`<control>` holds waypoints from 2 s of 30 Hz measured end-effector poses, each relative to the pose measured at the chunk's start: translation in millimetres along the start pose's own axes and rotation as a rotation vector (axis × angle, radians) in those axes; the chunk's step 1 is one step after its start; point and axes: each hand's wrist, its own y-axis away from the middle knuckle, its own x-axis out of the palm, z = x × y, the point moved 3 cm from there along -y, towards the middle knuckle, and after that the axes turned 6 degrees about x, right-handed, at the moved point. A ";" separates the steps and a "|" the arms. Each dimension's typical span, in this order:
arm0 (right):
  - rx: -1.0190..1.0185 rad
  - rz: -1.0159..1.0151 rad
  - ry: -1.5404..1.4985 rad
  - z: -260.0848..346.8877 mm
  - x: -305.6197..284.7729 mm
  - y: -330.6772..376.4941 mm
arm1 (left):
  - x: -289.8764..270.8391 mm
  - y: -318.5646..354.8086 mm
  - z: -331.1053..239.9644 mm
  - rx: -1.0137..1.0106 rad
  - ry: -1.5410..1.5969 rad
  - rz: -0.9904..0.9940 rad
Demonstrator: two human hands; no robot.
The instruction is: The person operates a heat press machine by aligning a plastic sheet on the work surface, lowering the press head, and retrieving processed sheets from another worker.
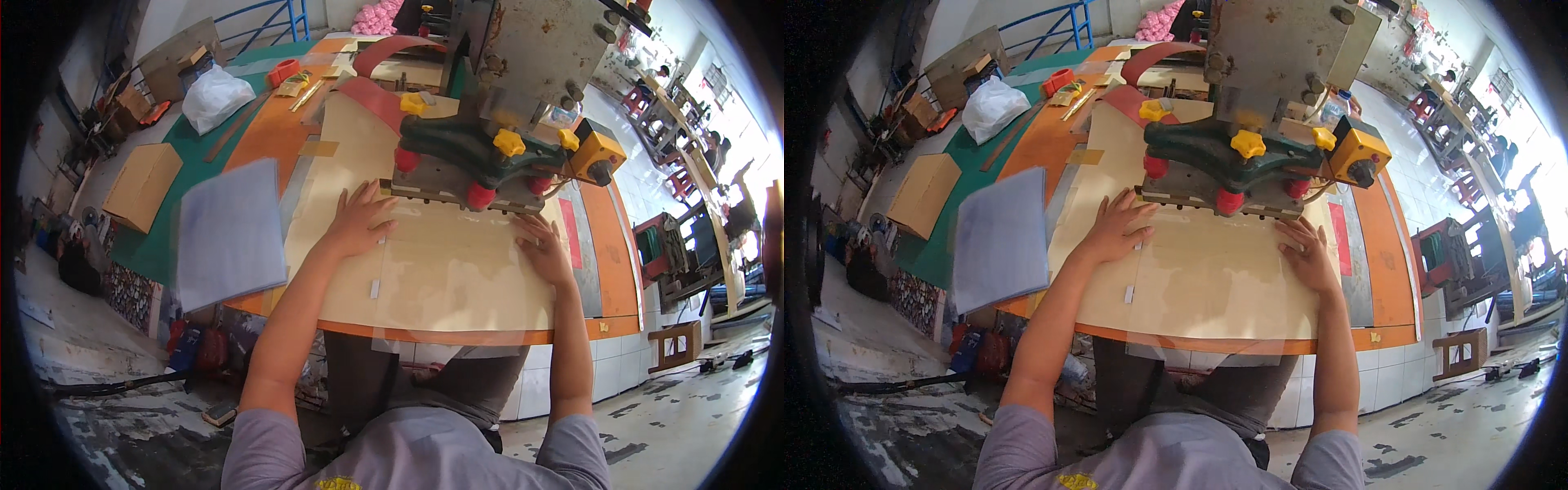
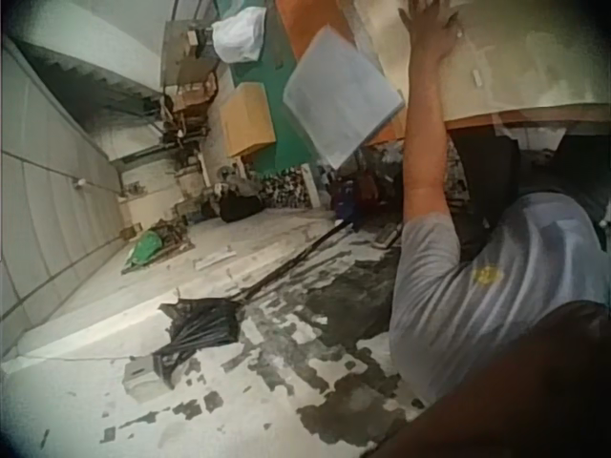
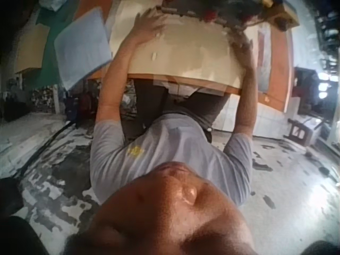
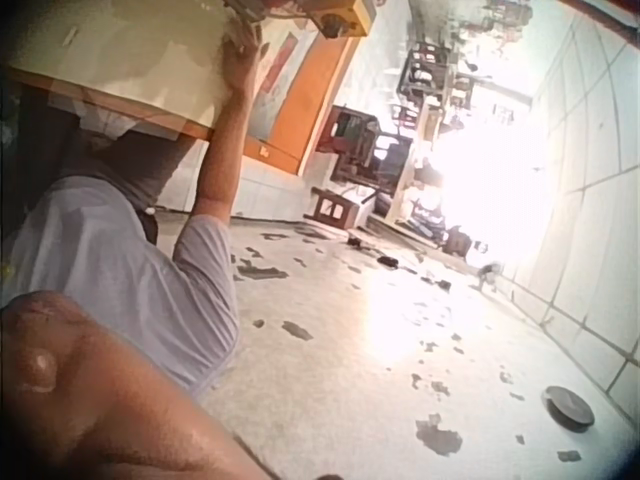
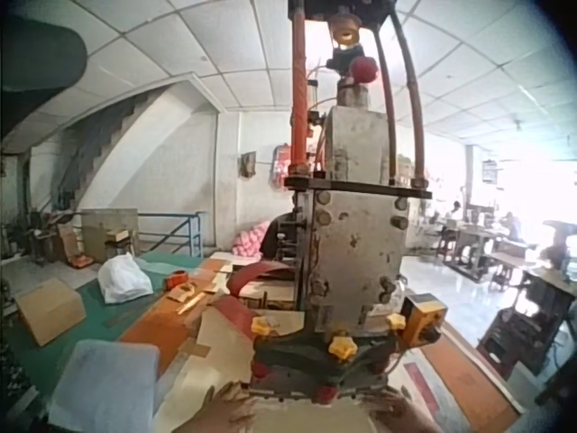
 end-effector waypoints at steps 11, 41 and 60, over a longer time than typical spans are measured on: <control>-0.084 0.062 -0.192 -10.8 -1.4 -4.7 | 11.1 2.4 13.3 -0.035 0.032 -0.112; -0.262 0.069 0.296 94.5 49.5 18.0 | 19.1 7.8 -91.6 0.320 -0.123 -0.078; -0.254 -0.031 0.344 84.1 65.4 21.1 | 41.2 8.7 -101.8 0.241 -0.185 -0.158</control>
